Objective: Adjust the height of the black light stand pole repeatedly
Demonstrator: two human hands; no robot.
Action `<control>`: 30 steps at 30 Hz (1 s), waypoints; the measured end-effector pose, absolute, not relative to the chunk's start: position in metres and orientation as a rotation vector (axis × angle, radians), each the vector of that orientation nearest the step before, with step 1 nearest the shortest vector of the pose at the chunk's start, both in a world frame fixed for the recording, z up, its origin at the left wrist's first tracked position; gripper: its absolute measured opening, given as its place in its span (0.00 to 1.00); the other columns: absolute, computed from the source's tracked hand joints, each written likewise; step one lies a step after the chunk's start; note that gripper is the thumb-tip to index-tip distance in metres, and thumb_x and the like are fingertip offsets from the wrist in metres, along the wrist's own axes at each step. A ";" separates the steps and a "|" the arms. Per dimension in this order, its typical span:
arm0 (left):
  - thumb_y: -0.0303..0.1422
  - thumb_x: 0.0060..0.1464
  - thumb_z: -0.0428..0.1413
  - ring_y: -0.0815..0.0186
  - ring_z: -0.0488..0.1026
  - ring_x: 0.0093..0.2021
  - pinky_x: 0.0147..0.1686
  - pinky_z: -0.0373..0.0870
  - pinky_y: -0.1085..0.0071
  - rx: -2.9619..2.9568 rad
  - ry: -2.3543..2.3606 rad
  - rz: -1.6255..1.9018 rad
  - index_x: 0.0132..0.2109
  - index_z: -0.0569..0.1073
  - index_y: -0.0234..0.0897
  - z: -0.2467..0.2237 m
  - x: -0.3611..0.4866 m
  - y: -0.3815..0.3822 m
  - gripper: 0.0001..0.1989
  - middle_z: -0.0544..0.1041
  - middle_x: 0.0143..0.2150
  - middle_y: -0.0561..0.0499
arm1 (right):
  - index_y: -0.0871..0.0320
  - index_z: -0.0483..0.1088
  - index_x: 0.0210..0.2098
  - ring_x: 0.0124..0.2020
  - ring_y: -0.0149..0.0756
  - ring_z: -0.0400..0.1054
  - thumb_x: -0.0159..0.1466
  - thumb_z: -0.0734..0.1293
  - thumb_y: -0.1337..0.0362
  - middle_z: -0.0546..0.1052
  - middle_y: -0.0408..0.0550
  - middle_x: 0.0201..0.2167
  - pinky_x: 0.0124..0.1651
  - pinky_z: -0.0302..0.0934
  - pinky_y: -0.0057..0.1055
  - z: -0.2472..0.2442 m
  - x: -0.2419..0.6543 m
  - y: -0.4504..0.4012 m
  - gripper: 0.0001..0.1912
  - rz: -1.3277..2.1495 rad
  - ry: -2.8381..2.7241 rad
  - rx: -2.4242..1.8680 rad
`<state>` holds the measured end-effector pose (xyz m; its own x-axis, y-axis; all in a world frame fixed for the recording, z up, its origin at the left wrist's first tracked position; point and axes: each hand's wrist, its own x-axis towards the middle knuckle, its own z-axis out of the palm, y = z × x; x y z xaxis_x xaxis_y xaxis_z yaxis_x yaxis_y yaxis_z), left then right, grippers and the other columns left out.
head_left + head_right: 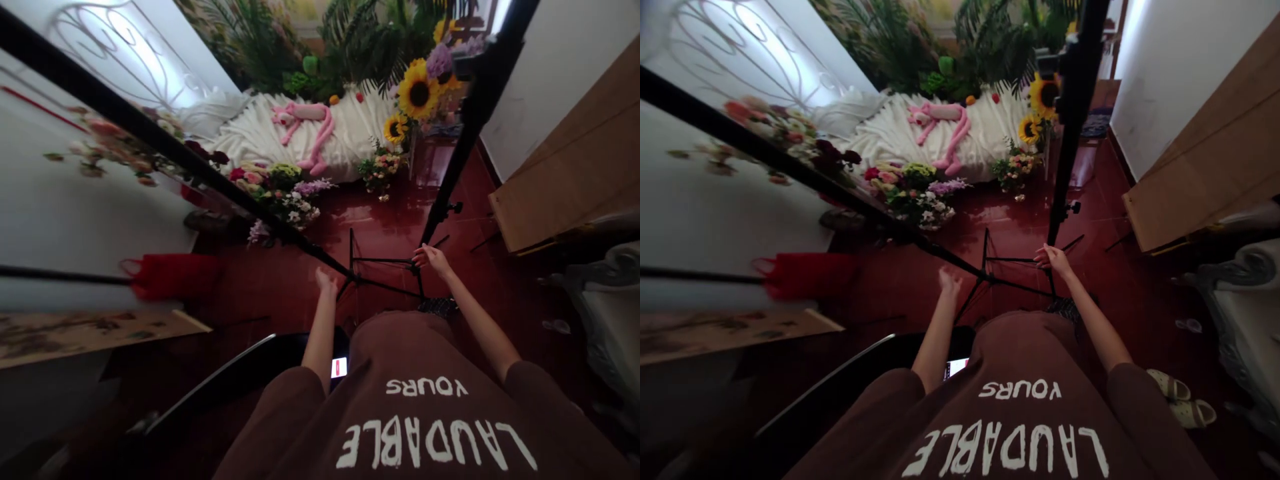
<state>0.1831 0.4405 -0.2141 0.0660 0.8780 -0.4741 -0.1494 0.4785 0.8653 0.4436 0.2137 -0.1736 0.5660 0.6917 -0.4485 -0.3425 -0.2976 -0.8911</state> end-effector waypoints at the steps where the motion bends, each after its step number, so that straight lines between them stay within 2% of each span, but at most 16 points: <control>1: 0.43 0.67 0.39 0.67 0.70 0.60 0.64 0.61 0.59 0.721 1.298 0.936 0.48 0.72 0.44 -0.208 0.171 0.456 0.19 0.74 0.56 0.50 | 0.59 0.72 0.33 0.21 0.31 0.73 0.68 0.64 0.45 0.80 0.50 0.25 0.25 0.66 0.24 -0.174 0.432 0.229 0.22 1.105 -0.318 -1.566; 3: 0.43 0.68 0.38 0.67 0.69 0.62 0.65 0.60 0.60 0.749 1.255 1.042 0.50 0.72 0.44 -0.196 0.158 0.483 0.21 0.73 0.59 0.50 | 0.60 0.72 0.32 0.21 0.30 0.72 0.70 0.63 0.49 0.80 0.50 0.25 0.25 0.65 0.24 -0.172 0.403 0.265 0.21 1.218 -0.361 -1.550; 6: 0.47 0.68 0.39 0.65 0.69 0.63 0.63 0.64 0.63 0.842 1.074 1.107 0.50 0.74 0.44 -0.180 0.154 0.507 0.22 0.75 0.59 0.49 | 0.60 0.73 0.32 0.19 0.27 0.69 0.73 0.59 0.54 0.79 0.47 0.22 0.24 0.63 0.22 -0.167 0.350 0.324 0.21 1.384 -0.452 -1.489; 8: 0.47 0.68 0.40 0.65 0.70 0.64 0.63 0.65 0.64 0.892 1.013 1.113 0.50 0.75 0.44 -0.176 0.156 0.512 0.22 0.76 0.58 0.49 | 0.60 0.73 0.33 0.16 0.27 0.65 0.75 0.55 0.53 0.76 0.44 0.18 0.21 0.59 0.21 -0.164 0.314 0.363 0.24 1.529 -0.521 -1.424; 10: 0.49 0.68 0.41 0.66 0.70 0.64 0.64 0.64 0.64 0.946 0.982 1.125 0.52 0.75 0.45 -0.177 0.159 0.512 0.23 0.78 0.57 0.49 | 0.58 0.71 0.32 0.13 0.26 0.60 0.74 0.52 0.46 0.70 0.41 0.14 0.17 0.52 0.21 -0.159 0.283 0.397 0.28 1.671 -0.507 -1.338; 13: 0.52 0.67 0.42 0.67 0.69 0.66 0.67 0.61 0.65 1.000 0.951 1.144 0.55 0.75 0.43 -0.182 0.160 0.510 0.26 0.78 0.58 0.47 | 0.55 0.60 0.26 0.10 0.24 0.48 0.73 0.51 0.42 0.58 0.34 0.11 0.14 0.44 0.20 -0.148 0.254 0.430 0.29 1.804 -0.264 -1.075; 16: 0.52 0.67 0.41 0.65 0.68 0.67 0.68 0.59 0.63 0.959 0.955 1.158 0.56 0.75 0.42 -0.185 0.158 0.512 0.27 0.76 0.61 0.47 | 0.54 0.46 0.23 0.12 0.22 0.43 0.76 0.52 0.50 0.51 0.32 0.12 0.14 0.42 0.16 -0.136 0.243 0.441 0.27 1.802 0.006 -0.650; 20: 0.49 0.69 0.40 0.62 0.69 0.66 0.68 0.61 0.60 0.895 0.936 1.130 0.57 0.75 0.43 -0.183 0.151 0.519 0.26 0.76 0.62 0.47 | 0.53 0.40 0.24 0.14 0.22 0.42 0.76 0.51 0.58 0.48 0.32 0.13 0.14 0.43 0.15 -0.129 0.241 0.444 0.24 1.778 0.173 -0.413; 23: 0.50 0.69 0.39 0.62 0.69 0.66 0.67 0.62 0.58 0.875 0.927 1.091 0.58 0.75 0.44 -0.179 0.147 0.521 0.27 0.76 0.61 0.47 | 0.52 0.41 0.23 0.15 0.25 0.39 0.73 0.55 0.62 0.45 0.31 0.14 0.15 0.42 0.16 -0.134 0.236 0.451 0.23 1.737 0.059 -0.586; 26: 0.49 0.69 0.39 0.63 0.68 0.67 0.68 0.61 0.59 0.865 0.930 1.085 0.60 0.73 0.44 -0.174 0.146 0.519 0.27 0.78 0.59 0.48 | 0.52 0.45 0.23 0.17 0.25 0.38 0.64 0.63 0.66 0.46 0.31 0.14 0.17 0.40 0.20 -0.145 0.235 0.455 0.21 1.578 -0.194 -0.962; 30: 0.50 0.69 0.41 0.61 0.66 0.68 0.67 0.62 0.60 0.841 0.935 1.100 0.61 0.73 0.42 -0.171 0.150 0.514 0.27 0.79 0.58 0.47 | 0.54 0.54 0.24 0.22 0.26 0.50 0.52 0.69 0.69 0.55 0.33 0.18 0.25 0.50 0.22 -0.155 0.255 0.448 0.16 1.163 -0.696 -1.457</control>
